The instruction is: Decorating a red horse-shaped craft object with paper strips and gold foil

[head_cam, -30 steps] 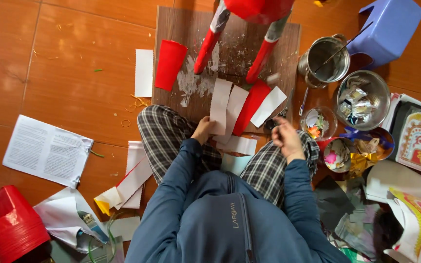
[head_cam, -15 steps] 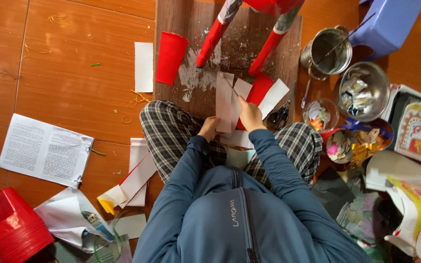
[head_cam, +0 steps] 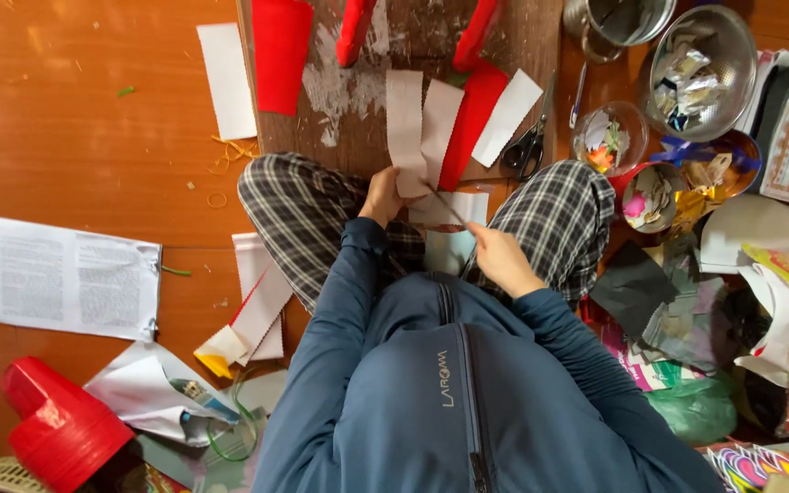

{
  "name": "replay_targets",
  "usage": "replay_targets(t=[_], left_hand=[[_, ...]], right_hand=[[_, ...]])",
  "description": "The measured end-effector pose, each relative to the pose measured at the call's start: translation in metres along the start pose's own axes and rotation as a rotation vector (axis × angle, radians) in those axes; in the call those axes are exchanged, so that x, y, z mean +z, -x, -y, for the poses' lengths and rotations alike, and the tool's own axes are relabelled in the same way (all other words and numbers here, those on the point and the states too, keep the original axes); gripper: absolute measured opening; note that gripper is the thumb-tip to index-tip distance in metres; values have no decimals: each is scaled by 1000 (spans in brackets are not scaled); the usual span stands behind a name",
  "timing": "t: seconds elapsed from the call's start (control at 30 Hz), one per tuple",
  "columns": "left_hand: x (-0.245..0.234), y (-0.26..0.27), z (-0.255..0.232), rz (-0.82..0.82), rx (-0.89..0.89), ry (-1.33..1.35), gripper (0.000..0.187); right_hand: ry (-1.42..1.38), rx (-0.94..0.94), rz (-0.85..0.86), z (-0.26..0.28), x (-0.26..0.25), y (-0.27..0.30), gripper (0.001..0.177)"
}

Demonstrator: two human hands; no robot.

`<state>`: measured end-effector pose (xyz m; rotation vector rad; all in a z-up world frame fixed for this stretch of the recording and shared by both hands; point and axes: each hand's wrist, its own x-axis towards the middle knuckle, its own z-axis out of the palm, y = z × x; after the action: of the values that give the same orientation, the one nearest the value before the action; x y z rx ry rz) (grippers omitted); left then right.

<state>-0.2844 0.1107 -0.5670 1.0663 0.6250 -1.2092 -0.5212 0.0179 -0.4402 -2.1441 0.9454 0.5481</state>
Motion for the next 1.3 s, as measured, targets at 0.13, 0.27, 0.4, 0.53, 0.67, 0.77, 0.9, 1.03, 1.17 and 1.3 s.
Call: replay_targets(t=[0.13,0.27,0.4,0.53,0.67,0.77,0.9,1.03,1.17,1.3], left_hand=[[4,12,-7,-20,11,-91,76],[-4,-6,4,-4,18,19,80],[-13,-25,19,27,64,-8,85],[-12,-16,17,57,93,-43,84],[-13,-15,10,67,61,-99,76],[-16,-20,11,78,41,-127,70],[-7,-9,2,76,26,-128,68],[-10,43,-4,362,535,-802,42],[-16,-20,-23,485,118,62,52],[16,22,-60,462,232,47,31]], right_hand=[[-95,-46,38,37,-2,28,48],[-94,48,10,5,-12,15,50],[-136,-96,-198,11,-20,-42,58],[-291,-294,-349,21,14,-149,53],[-67,-270,-367,44,29,-192,55],[-125,-269,-405,24,30,-190,59],[-177,-307,-604,-4,6,-158,54],[-186,-463,-1006,-62,-22,-129,54],[-2,-232,-1195,-124,-101,-177,43],[75,84,-972,-162,-172,-263,34]])
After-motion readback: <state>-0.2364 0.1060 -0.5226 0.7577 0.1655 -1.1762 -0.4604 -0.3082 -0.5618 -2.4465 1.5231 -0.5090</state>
